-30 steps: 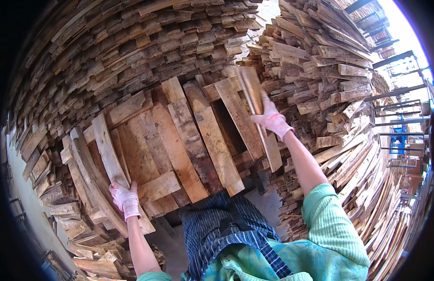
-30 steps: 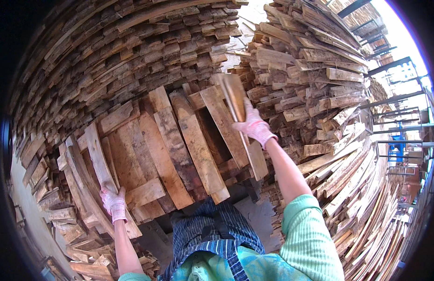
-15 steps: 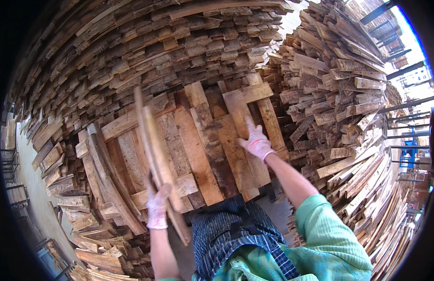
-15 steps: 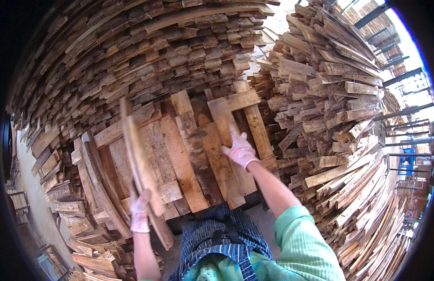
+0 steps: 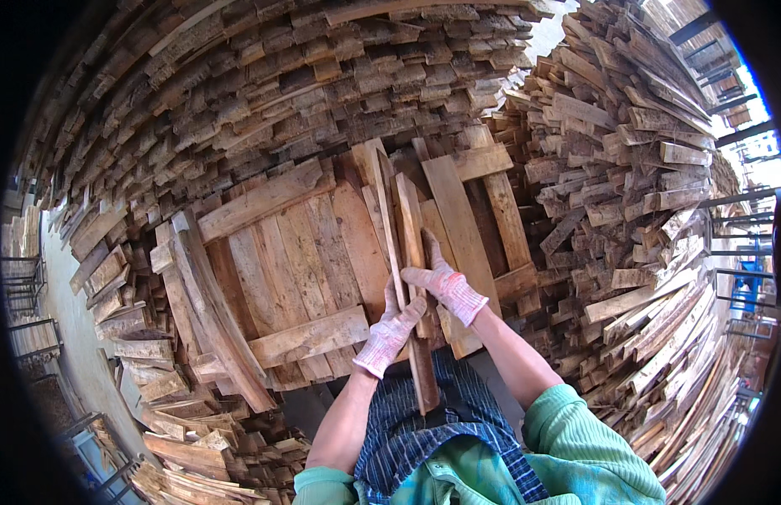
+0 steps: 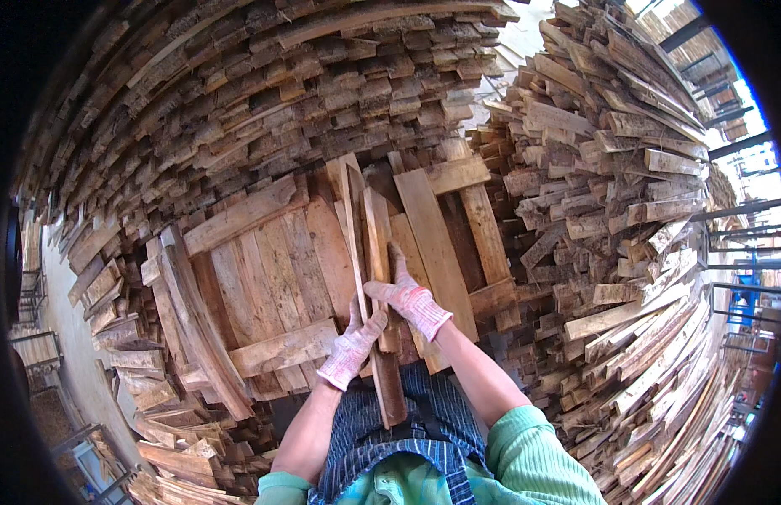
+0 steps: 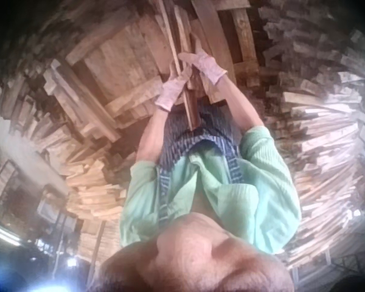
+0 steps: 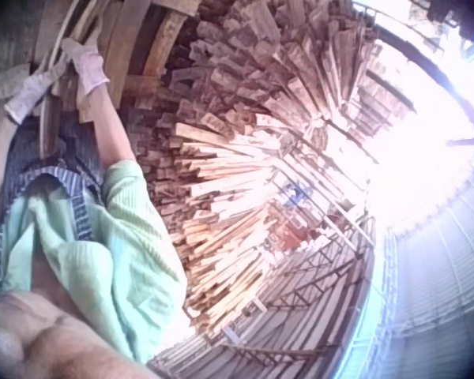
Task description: The person organizes and stacks wooden planks onto a wooden structure and a larger pile by hand.
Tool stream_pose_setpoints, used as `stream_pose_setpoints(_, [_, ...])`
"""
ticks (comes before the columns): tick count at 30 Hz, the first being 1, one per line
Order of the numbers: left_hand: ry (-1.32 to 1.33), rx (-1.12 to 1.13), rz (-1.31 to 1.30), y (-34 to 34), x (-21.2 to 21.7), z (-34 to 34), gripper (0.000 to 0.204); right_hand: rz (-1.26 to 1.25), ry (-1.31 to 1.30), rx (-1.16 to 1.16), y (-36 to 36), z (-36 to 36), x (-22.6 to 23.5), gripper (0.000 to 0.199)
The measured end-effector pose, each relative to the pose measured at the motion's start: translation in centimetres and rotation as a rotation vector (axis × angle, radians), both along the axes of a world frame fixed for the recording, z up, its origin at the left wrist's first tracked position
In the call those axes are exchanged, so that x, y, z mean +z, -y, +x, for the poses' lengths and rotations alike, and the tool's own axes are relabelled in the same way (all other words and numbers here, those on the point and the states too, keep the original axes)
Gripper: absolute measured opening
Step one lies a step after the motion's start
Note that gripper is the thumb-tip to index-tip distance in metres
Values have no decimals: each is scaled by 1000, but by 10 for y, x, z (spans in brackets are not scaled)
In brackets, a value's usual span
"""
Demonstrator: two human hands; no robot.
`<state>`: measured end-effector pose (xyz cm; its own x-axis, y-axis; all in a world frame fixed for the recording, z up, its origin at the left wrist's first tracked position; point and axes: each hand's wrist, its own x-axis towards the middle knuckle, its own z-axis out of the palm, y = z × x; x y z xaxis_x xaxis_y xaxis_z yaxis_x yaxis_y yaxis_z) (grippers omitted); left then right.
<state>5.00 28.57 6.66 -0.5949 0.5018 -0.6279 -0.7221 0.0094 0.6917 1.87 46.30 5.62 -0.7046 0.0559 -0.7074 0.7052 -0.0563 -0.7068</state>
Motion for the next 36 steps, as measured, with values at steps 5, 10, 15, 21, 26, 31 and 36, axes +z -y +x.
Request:
stream_pose_setpoints(5, [-270, -139, 78, -51, 16, -14, 109, -1, -191, -158, -41, 34, 17, 116])
stream_pose_setpoints(10, [-628, -741, -421, -104, 32, -53, 94, 330, -37, -107, -103, 22, 86, 105])
stream_pose_setpoints(15, [-831, -462, -193, -68, 18, -4, 76, 1151, -12, 395, -206, 41, -38, 118])
stream_pose_setpoints(21, [-769, 18, -1423, 195, 14, -44, 90, 1063, -23, 275, -155, 40, -68, 108])
stream_pose_setpoints(26, [-101, 21, -1599, 301, 26, -96, 107, 1035, 4, 388, -147, 27, -48, 107])
stream_pose_setpoints(31, [-156, 136, -1359, 347, -6, -90, 107, 1121, -91, 322, -70, -10, 7, 99])
stream_pose_setpoints(36, [-207, 203, -1242, 340, 25, -106, 103, 803, -509, 389, 122, -44, 13, 93])
